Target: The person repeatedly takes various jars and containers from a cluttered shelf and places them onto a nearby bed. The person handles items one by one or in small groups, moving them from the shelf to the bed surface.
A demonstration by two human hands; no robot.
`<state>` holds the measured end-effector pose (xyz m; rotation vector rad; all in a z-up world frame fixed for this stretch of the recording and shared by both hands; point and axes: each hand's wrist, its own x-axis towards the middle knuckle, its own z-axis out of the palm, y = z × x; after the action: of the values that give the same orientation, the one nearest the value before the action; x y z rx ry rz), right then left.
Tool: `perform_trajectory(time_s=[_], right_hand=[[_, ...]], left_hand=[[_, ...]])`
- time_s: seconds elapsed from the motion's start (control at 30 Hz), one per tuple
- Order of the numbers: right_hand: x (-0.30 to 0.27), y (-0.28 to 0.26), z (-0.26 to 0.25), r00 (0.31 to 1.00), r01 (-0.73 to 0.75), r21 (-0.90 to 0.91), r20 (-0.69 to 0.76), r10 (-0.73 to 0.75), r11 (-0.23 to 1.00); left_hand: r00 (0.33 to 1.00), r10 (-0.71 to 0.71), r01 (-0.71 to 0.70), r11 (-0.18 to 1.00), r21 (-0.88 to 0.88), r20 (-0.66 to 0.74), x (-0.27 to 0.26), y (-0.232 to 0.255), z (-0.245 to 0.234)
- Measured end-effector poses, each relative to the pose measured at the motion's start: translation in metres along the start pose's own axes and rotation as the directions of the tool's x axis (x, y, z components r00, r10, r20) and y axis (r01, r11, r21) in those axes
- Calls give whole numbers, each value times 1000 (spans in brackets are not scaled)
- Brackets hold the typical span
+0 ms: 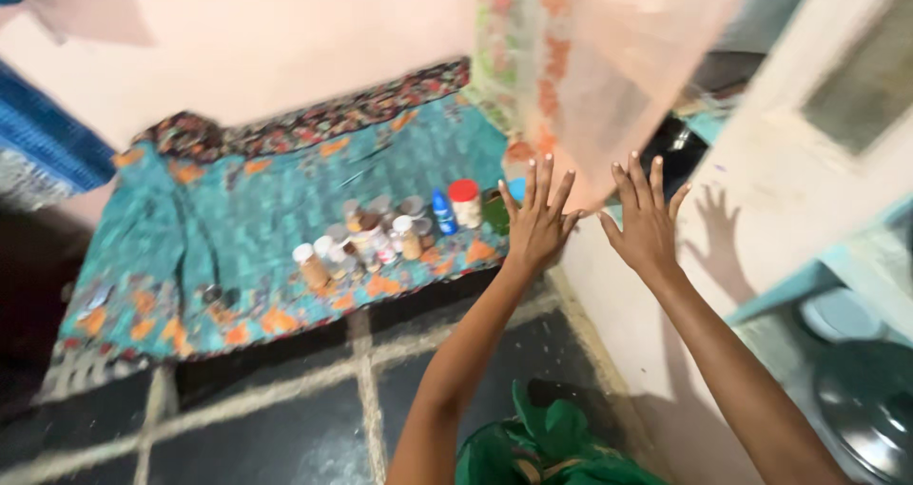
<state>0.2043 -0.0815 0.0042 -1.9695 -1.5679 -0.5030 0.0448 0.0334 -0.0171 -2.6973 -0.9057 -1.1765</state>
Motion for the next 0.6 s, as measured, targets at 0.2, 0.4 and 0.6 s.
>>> perform_trajectory(time_s=[0.2,0.4,0.6], right_hand=[[-39,43,-85,988,-126,-69,-102,119,990],[-100,100,-164,953,-254,-160,-208,219,954],[-186,159,-251,895,-423,-244,-266,359,873]], left_hand=[[986,165,-168,973,-155,-30,14,107,-4],[941,321,-337,903,-265,-104,23,216,14],[905,420,-398,770,-499,-75,10,347,30]])
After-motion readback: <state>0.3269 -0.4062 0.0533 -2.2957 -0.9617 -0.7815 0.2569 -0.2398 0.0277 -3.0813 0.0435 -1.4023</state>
